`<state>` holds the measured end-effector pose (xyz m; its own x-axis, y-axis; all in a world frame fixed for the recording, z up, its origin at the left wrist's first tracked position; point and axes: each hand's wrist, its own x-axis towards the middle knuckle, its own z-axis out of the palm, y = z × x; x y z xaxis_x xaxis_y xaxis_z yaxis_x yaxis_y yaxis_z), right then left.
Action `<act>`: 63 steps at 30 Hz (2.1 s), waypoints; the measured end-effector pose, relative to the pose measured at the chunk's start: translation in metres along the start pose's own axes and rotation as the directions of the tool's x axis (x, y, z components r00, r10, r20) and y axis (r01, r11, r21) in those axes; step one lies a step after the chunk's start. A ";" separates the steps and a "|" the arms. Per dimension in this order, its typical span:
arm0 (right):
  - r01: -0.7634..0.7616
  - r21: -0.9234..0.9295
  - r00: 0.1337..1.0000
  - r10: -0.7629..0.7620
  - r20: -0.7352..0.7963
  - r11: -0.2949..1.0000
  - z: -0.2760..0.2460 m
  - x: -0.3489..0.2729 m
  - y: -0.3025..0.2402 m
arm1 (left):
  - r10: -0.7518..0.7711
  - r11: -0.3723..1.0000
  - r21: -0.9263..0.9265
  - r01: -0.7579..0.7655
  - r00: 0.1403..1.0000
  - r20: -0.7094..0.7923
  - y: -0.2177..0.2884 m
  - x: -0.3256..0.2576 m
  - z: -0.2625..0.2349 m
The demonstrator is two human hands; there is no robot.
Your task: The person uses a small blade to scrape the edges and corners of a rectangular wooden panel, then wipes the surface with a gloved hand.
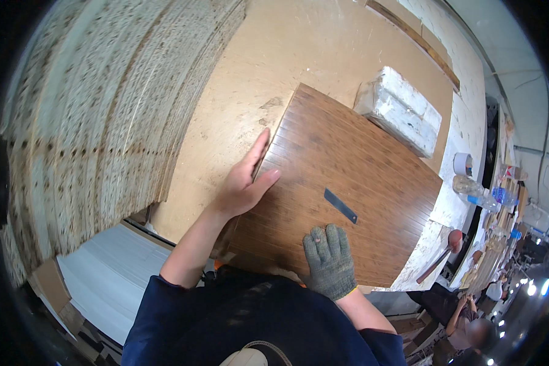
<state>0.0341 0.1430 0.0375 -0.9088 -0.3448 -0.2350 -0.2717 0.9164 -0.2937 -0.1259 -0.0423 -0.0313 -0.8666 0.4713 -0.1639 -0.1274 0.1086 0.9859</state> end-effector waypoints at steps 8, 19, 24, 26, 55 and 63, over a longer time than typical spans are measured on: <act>-0.029 -0.075 0.998 0.033 0.052 0.997 0.013 0.001 0.008 | 0.043 0.996 0.075 -0.041 0.999 -0.024 -0.010 0.008 0.009; 0.019 -0.148 0.999 -0.012 0.050 0.989 0.020 -0.008 0.011 | 0.179 0.982 0.065 -0.178 0.984 -0.006 -0.020 0.040 0.007; 0.068 -0.215 0.997 -0.061 0.040 0.974 0.028 -0.016 0.017 | 0.110 0.994 0.025 -0.110 0.994 0.024 -0.017 0.092 0.008; 0.028 -0.138 0.997 -0.018 0.070 0.990 0.021 -0.013 0.011 | 0.075 0.997 0.021 -0.076 0.997 0.027 -0.013 0.105 0.006; 0.029 0.012 0.996 -0.028 -0.084 1.000 0.020 -0.015 0.010 | -0.227 0.969 0.099 0.226 0.974 0.000 0.001 -0.064 0.004; 0.050 -0.052 0.994 -0.055 -0.092 0.997 0.019 -0.023 0.010 | -0.109 0.992 0.049 0.118 0.980 -0.165 -0.008 -0.066 0.013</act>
<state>0.0580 0.1560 0.0224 -0.9176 -0.3747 -0.1327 -0.3333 0.9072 -0.2567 -0.0618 -0.0629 -0.0290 -0.9153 0.3059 -0.2621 -0.2049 0.2066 0.9567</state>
